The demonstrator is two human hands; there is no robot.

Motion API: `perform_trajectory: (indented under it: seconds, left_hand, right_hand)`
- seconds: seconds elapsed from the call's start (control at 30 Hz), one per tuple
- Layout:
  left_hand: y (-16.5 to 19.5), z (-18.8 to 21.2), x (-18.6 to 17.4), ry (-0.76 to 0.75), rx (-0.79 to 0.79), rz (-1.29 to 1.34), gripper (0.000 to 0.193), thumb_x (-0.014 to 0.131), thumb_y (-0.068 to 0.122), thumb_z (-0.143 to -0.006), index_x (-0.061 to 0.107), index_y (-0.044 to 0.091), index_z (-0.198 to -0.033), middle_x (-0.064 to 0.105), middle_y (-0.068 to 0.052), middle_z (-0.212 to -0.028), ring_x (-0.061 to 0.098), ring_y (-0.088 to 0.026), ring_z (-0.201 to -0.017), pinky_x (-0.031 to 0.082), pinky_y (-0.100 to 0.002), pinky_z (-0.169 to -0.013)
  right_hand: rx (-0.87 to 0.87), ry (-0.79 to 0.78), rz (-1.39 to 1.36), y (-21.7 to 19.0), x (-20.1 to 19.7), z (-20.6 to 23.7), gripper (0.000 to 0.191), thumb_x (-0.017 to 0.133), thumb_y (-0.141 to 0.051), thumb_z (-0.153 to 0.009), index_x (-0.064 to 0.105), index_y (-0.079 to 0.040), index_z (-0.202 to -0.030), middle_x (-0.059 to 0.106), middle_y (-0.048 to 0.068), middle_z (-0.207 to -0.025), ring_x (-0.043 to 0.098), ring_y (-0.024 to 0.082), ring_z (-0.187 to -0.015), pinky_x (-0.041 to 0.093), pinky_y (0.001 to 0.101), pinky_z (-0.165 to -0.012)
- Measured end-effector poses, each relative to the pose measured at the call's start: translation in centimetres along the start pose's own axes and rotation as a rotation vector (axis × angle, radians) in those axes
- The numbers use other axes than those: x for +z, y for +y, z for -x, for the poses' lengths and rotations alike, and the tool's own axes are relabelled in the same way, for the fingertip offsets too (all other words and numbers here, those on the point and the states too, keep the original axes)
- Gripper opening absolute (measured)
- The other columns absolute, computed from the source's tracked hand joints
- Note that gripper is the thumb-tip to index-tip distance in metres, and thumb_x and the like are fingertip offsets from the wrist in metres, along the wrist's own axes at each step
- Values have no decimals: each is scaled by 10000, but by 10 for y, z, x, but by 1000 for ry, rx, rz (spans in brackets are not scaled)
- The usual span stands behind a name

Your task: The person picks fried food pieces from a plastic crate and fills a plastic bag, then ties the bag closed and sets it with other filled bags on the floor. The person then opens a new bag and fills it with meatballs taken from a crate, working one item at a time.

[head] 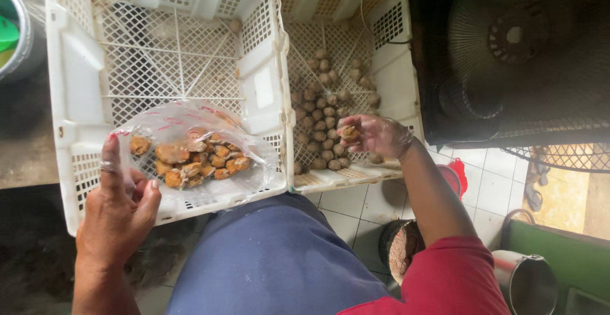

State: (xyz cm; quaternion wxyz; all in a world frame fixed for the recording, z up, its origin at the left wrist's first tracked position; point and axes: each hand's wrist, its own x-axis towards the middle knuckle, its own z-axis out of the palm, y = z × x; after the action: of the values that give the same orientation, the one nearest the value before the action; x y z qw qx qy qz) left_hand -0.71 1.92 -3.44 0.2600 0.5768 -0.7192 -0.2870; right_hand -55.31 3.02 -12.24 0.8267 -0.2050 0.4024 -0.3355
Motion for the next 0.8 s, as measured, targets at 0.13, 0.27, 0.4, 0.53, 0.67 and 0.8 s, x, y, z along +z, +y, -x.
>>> perform_trajectory:
  seconds: [0.13,0.27,0.4,0.53,0.67,0.8]
  left_hand:
    - [9,-1,-3,-53,-80,-23,993,673,71,-890,81,215,-1675,683,-90,-788,688,-248,-641,566,-410,-646]
    - [12,-2,-8,-47,-45,9,978,682,75,-873,113,210,-1658,675,-103,-802,690,-280,-649,553,-444,-662]
    - [8,-3,-15,-107,-65,33,991,675,75,-865,106,216,-1664,673,-97,-758,688,-268,-635,565,-426,-691]
    - [9,-2,-14,-69,-85,3,983,700,88,-853,147,217,-1655,694,-93,-787,690,-280,-645,550,-452,-664]
    - [11,1,-11,-42,-105,-50,977,698,94,-862,153,224,-1662,700,-92,-806,700,-301,-666,544,-480,-659]
    - [12,-1,-11,-48,-139,-56,988,700,105,-851,146,239,-1657,710,-84,-819,717,-296,-671,559,-476,-657]
  right_hand:
    - [-181,-183,-97,10,70,-11,534,574,-228,-1016,472,29,-1472,579,263,-1432,658,347,-1169,553,413,-938]
    - [-173,-253,139,32,177,-42,533,549,-73,-1011,438,26,-1523,529,269,-1502,632,322,-1180,539,422,-974]
    - [-467,-174,648,66,257,-91,531,523,21,-1004,401,-16,-1520,440,224,-1588,566,242,-1377,521,369,-1077]
    - [-526,174,1090,65,233,-99,359,597,-58,-1006,573,-28,-1363,598,182,-1410,671,218,-1212,572,350,-979]
    - [-667,553,1276,10,145,-98,262,647,-179,-1034,651,-80,-1277,677,143,-1304,687,275,-1205,610,434,-1067]
    - [-187,327,2223,0,96,-89,862,862,-435,-683,526,-250,-1455,319,247,-1588,378,456,-1464,385,599,-1073]
